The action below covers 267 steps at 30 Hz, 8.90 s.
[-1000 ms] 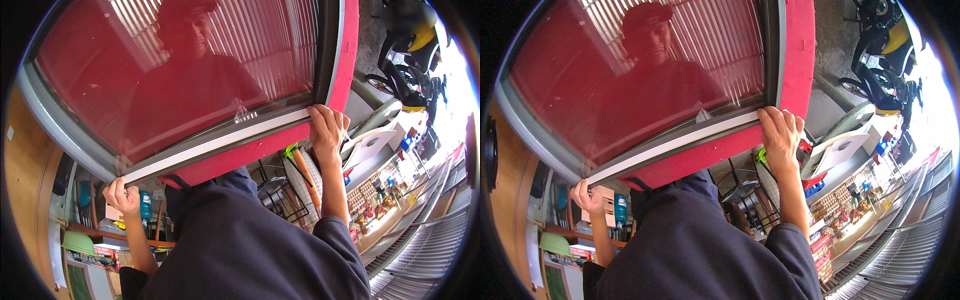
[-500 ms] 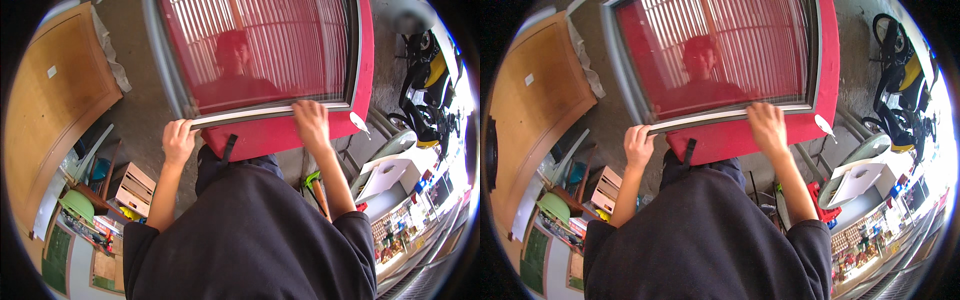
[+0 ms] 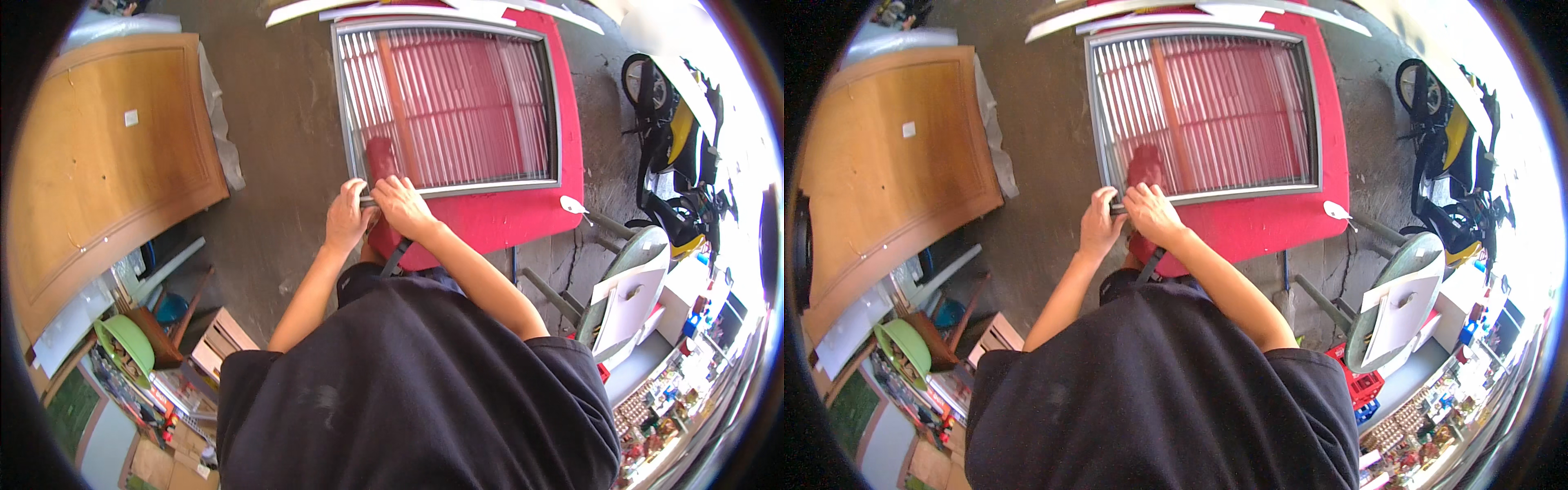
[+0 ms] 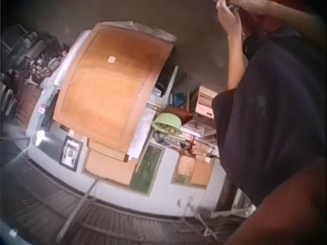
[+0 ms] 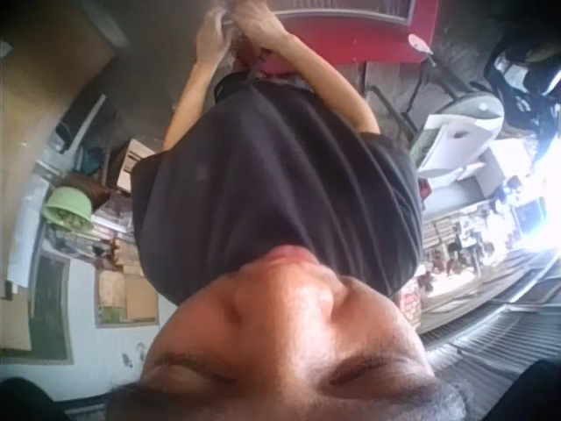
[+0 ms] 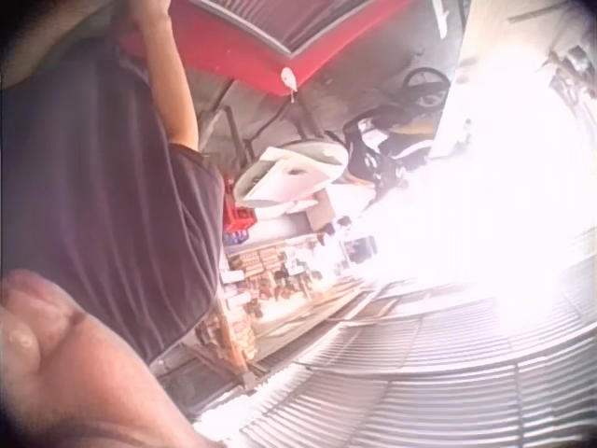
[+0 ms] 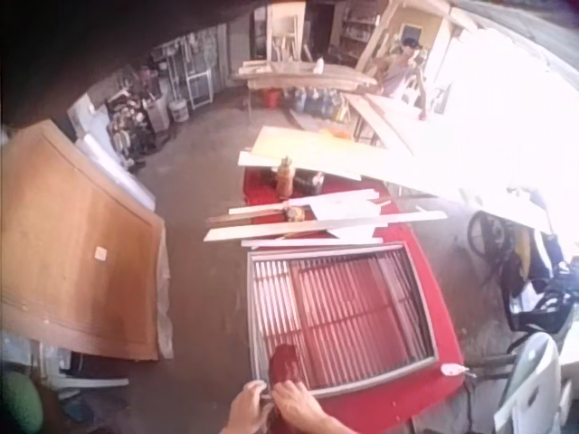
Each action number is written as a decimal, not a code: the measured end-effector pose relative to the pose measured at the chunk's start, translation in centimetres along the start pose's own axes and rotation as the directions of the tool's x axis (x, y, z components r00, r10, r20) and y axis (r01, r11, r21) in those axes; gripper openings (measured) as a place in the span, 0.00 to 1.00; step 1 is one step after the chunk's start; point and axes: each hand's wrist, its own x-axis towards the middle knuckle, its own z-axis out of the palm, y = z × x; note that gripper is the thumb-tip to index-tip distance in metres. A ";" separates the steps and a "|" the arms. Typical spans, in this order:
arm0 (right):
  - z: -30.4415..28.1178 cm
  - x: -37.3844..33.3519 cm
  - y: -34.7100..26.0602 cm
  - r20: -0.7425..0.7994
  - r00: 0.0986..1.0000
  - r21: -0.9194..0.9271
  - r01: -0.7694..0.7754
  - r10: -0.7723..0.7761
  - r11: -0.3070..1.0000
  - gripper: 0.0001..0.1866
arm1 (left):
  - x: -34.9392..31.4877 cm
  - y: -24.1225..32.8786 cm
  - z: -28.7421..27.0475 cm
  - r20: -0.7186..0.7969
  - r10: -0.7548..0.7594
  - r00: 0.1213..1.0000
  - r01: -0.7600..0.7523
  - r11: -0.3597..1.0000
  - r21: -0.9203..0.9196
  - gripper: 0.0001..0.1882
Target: The person assembles a window frame by applying glue to white trim pieces and attaching them to the perimeter of a red-framed window screen. The person repeatedly picks up trim pieces, applies glue, and presses them into place along the frame edges.
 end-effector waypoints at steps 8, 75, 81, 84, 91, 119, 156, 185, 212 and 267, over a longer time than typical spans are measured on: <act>0.9 1.0 -1.3 0.028 0.998 -0.117 0.062 -0.059 0.991 0.18 | -0.4 0.1 -1.2 -0.022 0.131 0.991 -0.129 0.989 0.074 0.28; -5.7 -16.9 16.2 -0.189 0.917 -0.403 -0.399 0.351 0.824 0.11 | 0.0 2.3 0.0 0.006 0.166 0.986 -0.152 0.889 0.431 0.11; -11.0 -22.9 22.3 -0.259 0.848 -0.523 -0.525 0.462 0.672 0.13 | -0.2 2.9 0.0 0.034 0.152 0.988 -0.147 0.837 0.526 0.12; -11.8 -23.7 23.4 -0.256 0.836 -0.415 -0.548 0.484 0.726 0.13 | 0.3 3.9 0.0 0.067 0.123 0.990 -0.138 0.795 0.590 0.12; -11.8 -23.4 23.1 -0.277 0.848 -0.396 -0.530 0.453 0.750 0.07 | 0.2 3.3 -0.5 0.134 0.098 0.986 -0.155 0.833 0.530 0.11; 0.7 -1.5 -3.8 -0.290 0.931 -0.168 -0.280 0.224 0.945 0.06 | 1.9 -0.1 -2.2 0.288 0.286 0.914 -0.350 0.915 0.203 0.16; -38.6 14.0 -15.4 -0.920 -0.131 0.328 0.253 0.368 0.910 0.03 | 64.3 -3.3 1.3 0.410 0.412 0.814 -0.577 0.660 0.481 0.19; 0.2 -18.8 14.7 -0.375 -0.761 0.927 -0.321 0.530 0.196 0.24 | 46.0 6.1 -9.6 0.630 0.077 0.773 0.440 0.650 -0.620 0.14; 1.0 -25.3 22.9 -0.422 -0.655 0.896 -0.198 0.627 0.397 0.17 | 24.2 17.2 -11.3 0.940 0.172 0.296 0.845 0.411 -0.342 0.22; 8.4 0.6 -8.1 -0.256 -0.753 0.821 0.162 0.606 0.548 0.13 | 29.3 16.8 -16.1 0.873 0.350 0.340 0.813 0.358 -0.460 0.23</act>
